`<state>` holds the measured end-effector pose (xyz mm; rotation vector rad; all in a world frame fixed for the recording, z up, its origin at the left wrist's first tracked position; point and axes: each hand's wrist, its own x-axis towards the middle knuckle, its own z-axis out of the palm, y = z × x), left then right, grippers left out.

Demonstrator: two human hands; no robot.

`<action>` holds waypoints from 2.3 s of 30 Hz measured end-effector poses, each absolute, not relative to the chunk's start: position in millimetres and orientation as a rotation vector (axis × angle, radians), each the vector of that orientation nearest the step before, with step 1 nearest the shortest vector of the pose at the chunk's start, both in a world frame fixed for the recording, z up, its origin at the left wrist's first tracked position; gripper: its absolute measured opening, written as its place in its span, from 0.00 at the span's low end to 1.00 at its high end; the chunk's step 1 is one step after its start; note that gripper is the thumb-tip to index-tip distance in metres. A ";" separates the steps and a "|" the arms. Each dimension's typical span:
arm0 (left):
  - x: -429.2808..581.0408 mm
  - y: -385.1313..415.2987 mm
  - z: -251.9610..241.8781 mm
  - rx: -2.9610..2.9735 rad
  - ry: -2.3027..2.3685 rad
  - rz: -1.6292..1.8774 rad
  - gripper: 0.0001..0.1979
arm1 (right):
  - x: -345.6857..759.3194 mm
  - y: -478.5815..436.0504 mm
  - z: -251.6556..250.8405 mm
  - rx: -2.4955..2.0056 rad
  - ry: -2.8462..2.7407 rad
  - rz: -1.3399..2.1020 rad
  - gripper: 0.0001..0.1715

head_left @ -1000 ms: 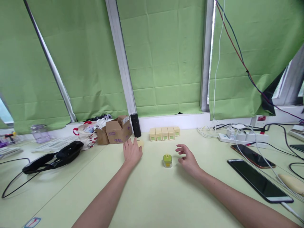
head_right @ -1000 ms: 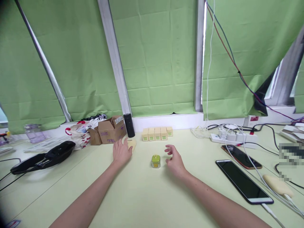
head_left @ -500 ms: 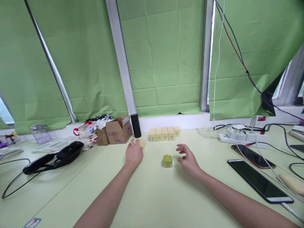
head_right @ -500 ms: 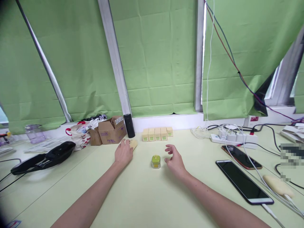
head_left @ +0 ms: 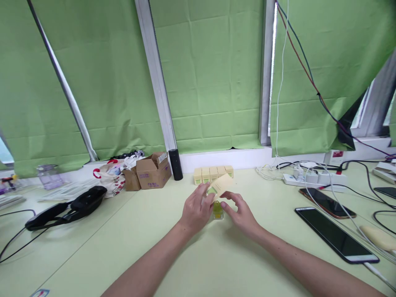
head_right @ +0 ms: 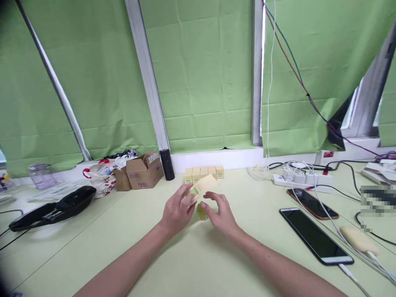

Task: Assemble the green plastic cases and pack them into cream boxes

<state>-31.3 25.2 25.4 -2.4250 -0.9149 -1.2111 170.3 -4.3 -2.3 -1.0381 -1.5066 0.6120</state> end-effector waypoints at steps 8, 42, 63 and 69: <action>-26.5 16.1 20.2 -2.555 -0.693 -1.218 0.10 | 167.8 -1.2 -5.3 -0.900 -1.377 0.748 0.32; -34.0 21.7 20.7 -2.365 -0.523 -1.451 0.27 | 189.1 1.3 -8.9 -0.842 -1.753 -0.134 0.45; -25.3 16.9 23.0 -2.637 -0.853 -2.175 0.22 | 191.1 2.1 -7.6 -0.841 -1.742 -0.052 0.39; -19.3 18.2 21.0 -2.760 -0.958 -2.510 0.30 | 187.7 -3.2 -3.3 -0.781 -1.740 -0.017 0.36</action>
